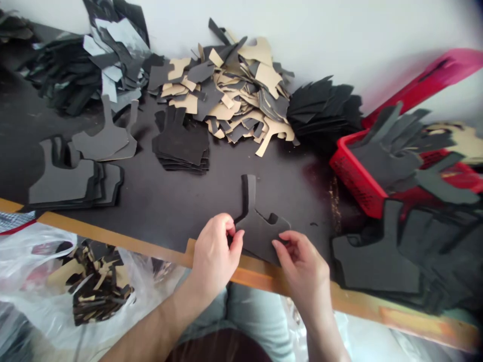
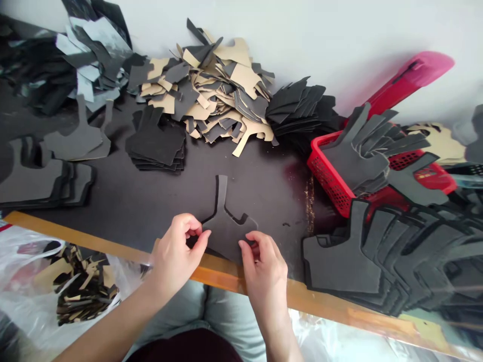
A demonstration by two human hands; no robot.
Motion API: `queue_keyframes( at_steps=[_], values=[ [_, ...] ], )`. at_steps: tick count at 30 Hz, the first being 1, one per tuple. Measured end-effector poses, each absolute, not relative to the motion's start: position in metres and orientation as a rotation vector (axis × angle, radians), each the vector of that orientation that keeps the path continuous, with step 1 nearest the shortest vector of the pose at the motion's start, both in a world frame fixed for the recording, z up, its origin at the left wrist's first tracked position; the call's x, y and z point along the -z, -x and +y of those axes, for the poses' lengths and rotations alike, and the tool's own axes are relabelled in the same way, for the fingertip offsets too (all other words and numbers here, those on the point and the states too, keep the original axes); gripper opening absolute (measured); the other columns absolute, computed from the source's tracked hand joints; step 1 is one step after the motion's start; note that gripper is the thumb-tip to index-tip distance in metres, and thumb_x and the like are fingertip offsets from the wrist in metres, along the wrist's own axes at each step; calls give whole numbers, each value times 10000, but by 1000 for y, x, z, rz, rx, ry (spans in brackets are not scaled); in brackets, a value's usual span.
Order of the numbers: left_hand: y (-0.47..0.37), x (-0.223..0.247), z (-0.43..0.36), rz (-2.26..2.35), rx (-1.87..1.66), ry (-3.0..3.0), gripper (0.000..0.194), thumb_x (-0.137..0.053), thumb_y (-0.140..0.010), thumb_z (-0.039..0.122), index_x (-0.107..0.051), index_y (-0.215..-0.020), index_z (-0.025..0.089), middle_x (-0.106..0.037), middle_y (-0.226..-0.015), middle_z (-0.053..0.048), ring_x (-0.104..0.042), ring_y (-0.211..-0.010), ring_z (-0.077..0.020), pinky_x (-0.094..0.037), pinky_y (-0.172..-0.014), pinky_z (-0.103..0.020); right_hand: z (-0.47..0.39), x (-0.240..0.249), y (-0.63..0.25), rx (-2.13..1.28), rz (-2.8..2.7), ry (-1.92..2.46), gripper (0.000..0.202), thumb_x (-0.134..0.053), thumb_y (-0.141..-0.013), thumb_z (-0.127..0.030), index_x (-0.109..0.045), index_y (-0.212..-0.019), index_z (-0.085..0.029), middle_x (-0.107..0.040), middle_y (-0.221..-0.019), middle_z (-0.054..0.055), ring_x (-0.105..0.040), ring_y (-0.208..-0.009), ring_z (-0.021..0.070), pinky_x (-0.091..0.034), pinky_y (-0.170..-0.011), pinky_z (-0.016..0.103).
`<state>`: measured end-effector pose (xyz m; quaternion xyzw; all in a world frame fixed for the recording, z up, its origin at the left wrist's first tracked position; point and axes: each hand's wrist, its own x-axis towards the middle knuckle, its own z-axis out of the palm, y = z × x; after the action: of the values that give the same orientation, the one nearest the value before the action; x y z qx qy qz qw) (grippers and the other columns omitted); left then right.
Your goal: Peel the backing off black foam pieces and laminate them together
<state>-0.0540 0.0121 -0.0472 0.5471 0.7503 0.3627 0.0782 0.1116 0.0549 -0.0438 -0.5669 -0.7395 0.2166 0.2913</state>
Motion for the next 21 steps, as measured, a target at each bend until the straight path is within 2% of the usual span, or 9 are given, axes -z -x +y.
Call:
queue_keyframes(
  at_steps=[11,18,21],
  values=[
    [55,55,12,2223,-1117,-1709,119,-575,-838,172,-464,-869,204,-555,-768,12,-548,-686,-120,-458,-667,-244,62,44,-110,-577,-2039,1435,76,-564,-863,-174,-615,-919,-186,-627,-801,7,-577,-661,103,-475,-652,218],
    [55,52,11,2229,-1135,-1702,136,-617,-823,205,-499,-891,200,-575,-800,6,-580,-711,-119,-459,-656,-229,63,40,-108,-632,-2041,1496,132,-525,-870,-159,-642,-926,-183,-606,-815,34,-594,-680,123,-493,-653,240],
    [55,53,12,2206,-1171,-1673,148,-624,-818,205,-497,-895,203,-574,-793,11,-580,-710,-117,-462,-667,-228,61,42,-107,-606,-2013,1532,154,-528,-863,-170,-653,-952,-181,-570,-885,57,-589,-676,119,-512,-657,249]
  ],
)
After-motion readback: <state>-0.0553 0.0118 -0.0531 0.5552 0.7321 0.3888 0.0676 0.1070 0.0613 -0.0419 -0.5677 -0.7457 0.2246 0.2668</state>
